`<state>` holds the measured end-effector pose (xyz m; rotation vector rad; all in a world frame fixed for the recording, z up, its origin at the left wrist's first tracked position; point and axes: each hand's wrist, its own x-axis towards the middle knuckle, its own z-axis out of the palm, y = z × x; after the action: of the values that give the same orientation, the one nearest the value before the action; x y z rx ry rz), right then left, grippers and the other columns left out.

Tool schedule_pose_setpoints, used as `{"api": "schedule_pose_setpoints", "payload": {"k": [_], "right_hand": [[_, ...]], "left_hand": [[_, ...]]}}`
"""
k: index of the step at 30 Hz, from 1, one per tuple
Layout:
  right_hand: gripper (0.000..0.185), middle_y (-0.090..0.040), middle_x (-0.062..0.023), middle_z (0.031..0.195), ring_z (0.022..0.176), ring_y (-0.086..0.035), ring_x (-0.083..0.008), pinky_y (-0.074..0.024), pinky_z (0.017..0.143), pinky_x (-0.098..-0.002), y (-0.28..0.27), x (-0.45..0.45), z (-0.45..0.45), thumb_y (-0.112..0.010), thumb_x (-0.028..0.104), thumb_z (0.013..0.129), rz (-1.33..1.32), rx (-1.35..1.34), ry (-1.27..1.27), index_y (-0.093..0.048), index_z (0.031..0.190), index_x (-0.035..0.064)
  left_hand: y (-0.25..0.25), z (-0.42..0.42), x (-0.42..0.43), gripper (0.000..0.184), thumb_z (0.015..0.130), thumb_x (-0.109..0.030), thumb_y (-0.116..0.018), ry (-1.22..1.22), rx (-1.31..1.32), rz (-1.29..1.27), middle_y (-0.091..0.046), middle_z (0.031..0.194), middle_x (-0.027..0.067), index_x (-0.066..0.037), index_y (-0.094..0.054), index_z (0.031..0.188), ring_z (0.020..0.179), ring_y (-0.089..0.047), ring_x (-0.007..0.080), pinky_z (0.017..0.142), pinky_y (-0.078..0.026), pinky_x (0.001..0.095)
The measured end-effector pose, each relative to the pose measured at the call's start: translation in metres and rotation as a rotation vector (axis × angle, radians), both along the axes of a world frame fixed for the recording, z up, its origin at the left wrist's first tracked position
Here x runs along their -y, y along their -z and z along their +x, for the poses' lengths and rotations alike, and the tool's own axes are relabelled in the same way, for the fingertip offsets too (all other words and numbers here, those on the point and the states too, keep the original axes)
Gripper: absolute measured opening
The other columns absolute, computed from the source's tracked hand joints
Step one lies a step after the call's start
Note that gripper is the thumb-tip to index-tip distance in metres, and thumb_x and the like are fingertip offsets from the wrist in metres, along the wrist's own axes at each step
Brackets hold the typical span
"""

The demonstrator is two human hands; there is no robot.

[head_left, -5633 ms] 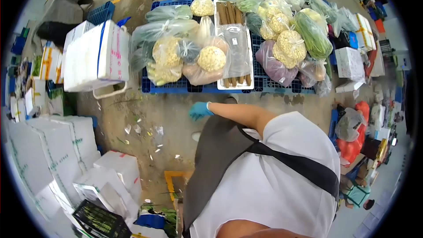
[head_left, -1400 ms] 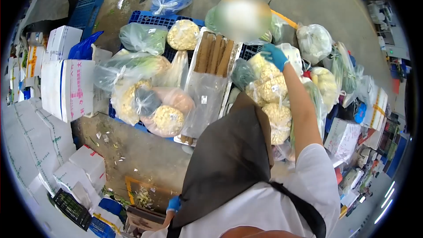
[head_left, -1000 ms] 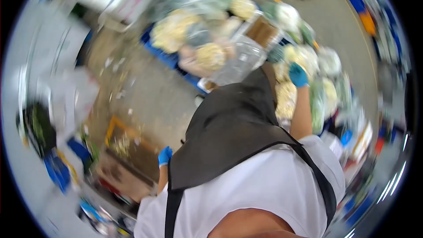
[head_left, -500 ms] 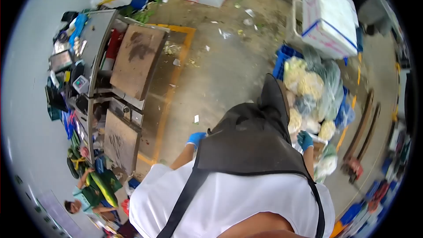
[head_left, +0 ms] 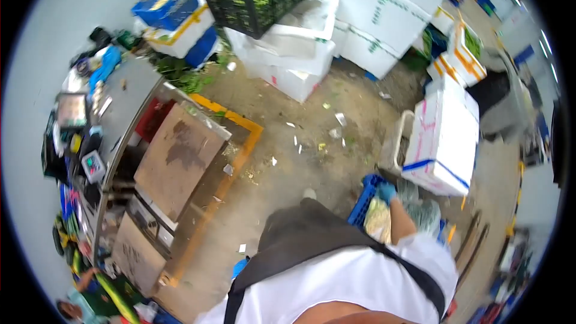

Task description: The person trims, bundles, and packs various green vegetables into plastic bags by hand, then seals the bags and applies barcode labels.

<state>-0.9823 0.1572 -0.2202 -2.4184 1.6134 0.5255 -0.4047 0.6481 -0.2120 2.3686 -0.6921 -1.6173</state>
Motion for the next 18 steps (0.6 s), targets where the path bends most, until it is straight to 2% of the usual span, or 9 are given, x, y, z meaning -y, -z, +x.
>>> {"api": "schedule_pose_setpoints", "payload": {"k": [1,2,3,4,8,11,14,15,18], "right_hand": [[0.022,-0.071,-0.0136,0.096,0.085,-0.067,-0.0366,-0.053,0.074,-0.0474,-0.097,0.036,0.049,-0.059,0.026,0.077,0.153,0.154,-0.045,-0.074,0.088,0.0137],[0.025,-0.069,-0.0196,0.091,0.077,-0.067,-0.0367,-0.0533,0.068,-0.0464,-0.084,0.081,0.062,-0.061,0.031,0.078,0.258,-0.088,-0.326,-0.07,0.089,0.0105],[0.027,-0.07,-0.0178,0.09,0.077,-0.067,-0.0371,-0.0529,0.067,-0.0469,-0.093,0.124,0.094,-0.062,0.027,0.078,0.283,-0.168,-0.206,-0.068,0.098,0.0101],[0.023,-0.07,-0.0149,0.088,0.076,-0.066,-0.0365,-0.0523,0.066,-0.0462,-0.014,0.166,0.088,-0.063,0.022,0.078,0.109,0.023,-0.188,-0.068,0.097,0.0109],[0.024,-0.069,-0.0124,0.09,0.077,-0.066,-0.025,-0.0512,0.071,-0.0376,-0.047,0.237,0.253,-0.058,0.028,0.088,0.121,0.592,0.161,-0.069,0.097,0.0087],[0.037,-0.069,-0.0101,0.096,0.078,-0.064,-0.0207,-0.0504,0.075,-0.0358,-0.055,0.201,0.341,-0.057,0.036,0.092,0.244,1.086,0.153,-0.067,0.11,0.0066],[0.04,-0.068,-0.0127,0.097,0.078,-0.064,-0.0188,-0.05,0.077,-0.0344,-0.143,0.16,0.365,-0.054,0.04,0.094,0.732,0.813,0.196,-0.067,0.112,0.0068],[0.038,-0.068,-0.0132,0.096,0.078,-0.064,-0.0231,-0.05,0.076,-0.0378,-0.128,0.146,0.349,-0.053,0.04,0.093,0.687,0.89,0.167,-0.067,0.109,0.0083],[0.035,-0.067,-0.0075,0.084,0.073,-0.062,-0.0192,-0.0514,0.07,-0.0361,-0.051,0.113,0.292,-0.056,0.038,0.093,0.719,0.722,0.721,-0.069,0.1,0.0059]], "left_hand": [[0.0,0.016,0.02,0.016,0.092,-0.029,-0.053,0.034,-0.016,-0.02,-0.058,0.087,0.0065,-0.014,-0.058,0.09,0.08,-0.053,0.0233,0.07,-0.042,0.0366],[-0.001,0.033,0.042,0.016,0.092,-0.029,-0.053,0.073,-0.038,-0.033,-0.057,0.086,0.006,-0.014,-0.058,0.089,0.079,-0.053,0.0226,0.069,-0.042,0.0363],[-0.001,0.053,0.066,0.016,0.093,-0.029,-0.053,0.101,-0.064,-0.05,-0.057,0.084,0.0055,-0.014,-0.057,0.087,0.078,-0.052,0.022,0.068,-0.041,0.0359],[-0.002,0.075,0.089,0.016,0.093,-0.028,-0.053,0.116,-0.095,-0.06,-0.056,0.083,0.005,-0.014,-0.057,0.086,0.076,-0.051,0.0214,0.067,-0.041,0.0355],[0.005,0.183,0.187,0.019,0.094,-0.028,-0.052,-0.062,-0.231,-0.044,-0.054,0.077,0.003,-0.015,-0.055,0.08,0.07,-0.049,0.019,0.063,-0.039,0.0341],[0.001,0.25,0.247,0.022,0.095,-0.027,-0.051,-0.359,-0.287,-0.032,-0.052,0.073,0.0016,-0.016,-0.054,0.075,0.066,-0.047,0.0171,0.06,-0.038,0.033],[-0.003,0.297,0.297,0.026,0.095,-0.026,-0.05,-0.555,-0.329,-0.058,-0.05,0.068,0.0001,-0.017,-0.052,0.071,0.062,-0.045,0.0153,0.057,-0.037,0.0319],[-0.004,0.308,0.312,0.028,0.095,-0.026,-0.05,-0.604,-0.354,-0.07,-0.05,0.067,-0.0004,-0.017,-0.052,0.069,0.06,-0.045,0.0147,0.056,-0.036,0.0315],[-0.001,0.307,0.352,0.033,0.096,-0.026,-0.049,-0.804,-0.594,-0.185,-0.048,0.062,-0.0019,-0.018,-0.05,0.065,0.056,-0.043,0.0128,0.053,-0.035,0.0304]]}}
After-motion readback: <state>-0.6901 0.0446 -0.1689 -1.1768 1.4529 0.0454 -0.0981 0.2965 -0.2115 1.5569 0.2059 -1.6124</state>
